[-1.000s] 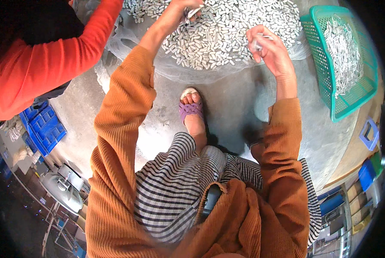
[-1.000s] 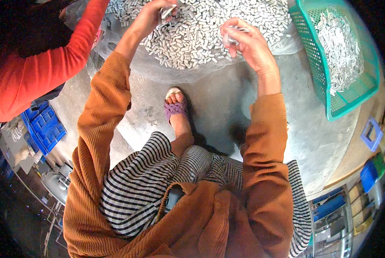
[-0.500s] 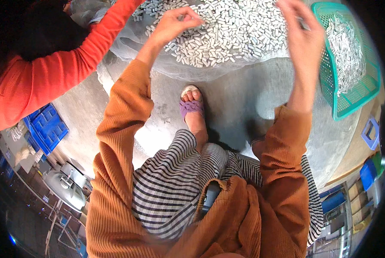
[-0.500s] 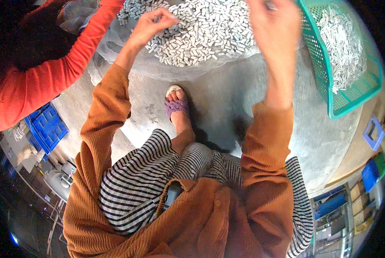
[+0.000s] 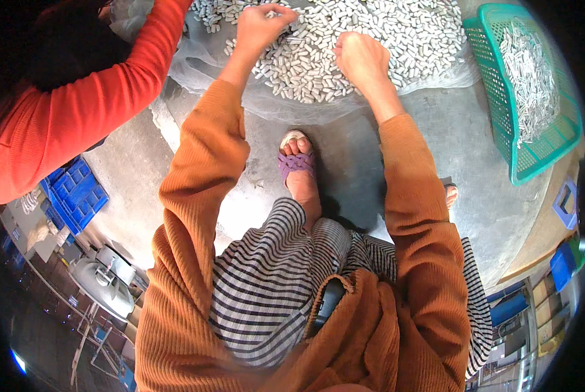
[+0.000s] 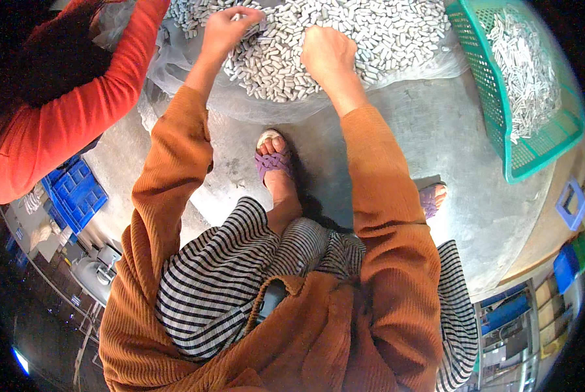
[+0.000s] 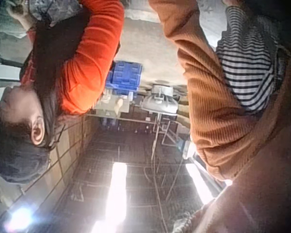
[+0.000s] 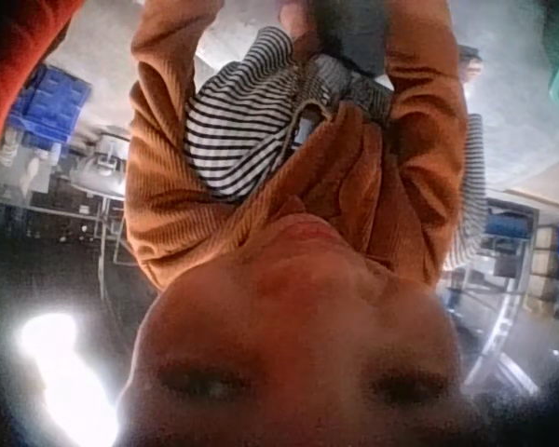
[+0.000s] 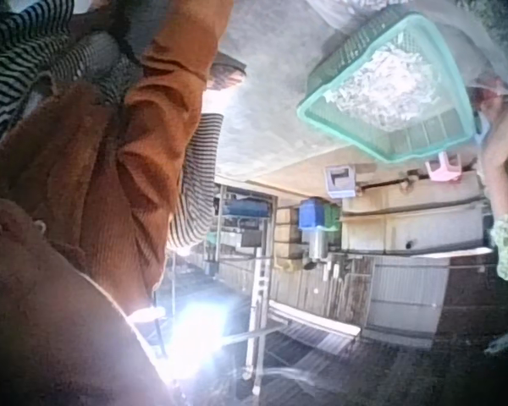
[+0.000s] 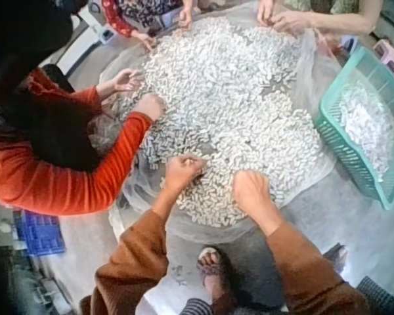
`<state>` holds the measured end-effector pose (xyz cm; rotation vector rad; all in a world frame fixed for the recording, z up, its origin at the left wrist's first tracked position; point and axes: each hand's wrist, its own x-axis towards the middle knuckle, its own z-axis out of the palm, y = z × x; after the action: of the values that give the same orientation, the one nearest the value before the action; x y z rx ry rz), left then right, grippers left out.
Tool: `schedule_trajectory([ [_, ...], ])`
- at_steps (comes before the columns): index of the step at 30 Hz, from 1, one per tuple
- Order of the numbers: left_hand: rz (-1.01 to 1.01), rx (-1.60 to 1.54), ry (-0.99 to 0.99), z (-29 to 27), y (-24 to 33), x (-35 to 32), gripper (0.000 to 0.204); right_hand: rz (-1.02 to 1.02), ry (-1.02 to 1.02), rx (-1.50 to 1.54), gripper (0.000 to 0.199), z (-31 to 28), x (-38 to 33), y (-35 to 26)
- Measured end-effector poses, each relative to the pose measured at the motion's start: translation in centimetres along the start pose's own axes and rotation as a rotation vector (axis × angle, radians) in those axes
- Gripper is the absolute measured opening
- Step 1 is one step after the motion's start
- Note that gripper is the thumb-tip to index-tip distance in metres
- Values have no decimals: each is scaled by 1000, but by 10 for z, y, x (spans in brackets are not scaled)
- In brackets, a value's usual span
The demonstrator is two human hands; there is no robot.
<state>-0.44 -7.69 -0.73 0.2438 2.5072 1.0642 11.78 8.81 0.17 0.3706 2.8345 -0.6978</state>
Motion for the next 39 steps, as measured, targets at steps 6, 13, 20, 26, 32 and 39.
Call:
schedule_trajectory([
  [6,-14,-549,-273,-36,-62,24,18,74,17,126,22,3,-5,0],
  [13,242,409,-101,-27,-2,-14,24,72,-27,431,22,7,0,11],
  [20,340,348,-84,-27,-21,-12,23,44,-273,1670,21,-54,-6,18],
  [26,-182,-1067,-281,-61,-17,-17,13,-169,-69,733,18,8,37,3],
  [32,-86,-341,-6,-44,-31,2,30,-318,15,-70,17,15,32,-38],
  [39,112,484,88,-17,-3,19,30,-390,51,-66,18,16,16,-29],
])
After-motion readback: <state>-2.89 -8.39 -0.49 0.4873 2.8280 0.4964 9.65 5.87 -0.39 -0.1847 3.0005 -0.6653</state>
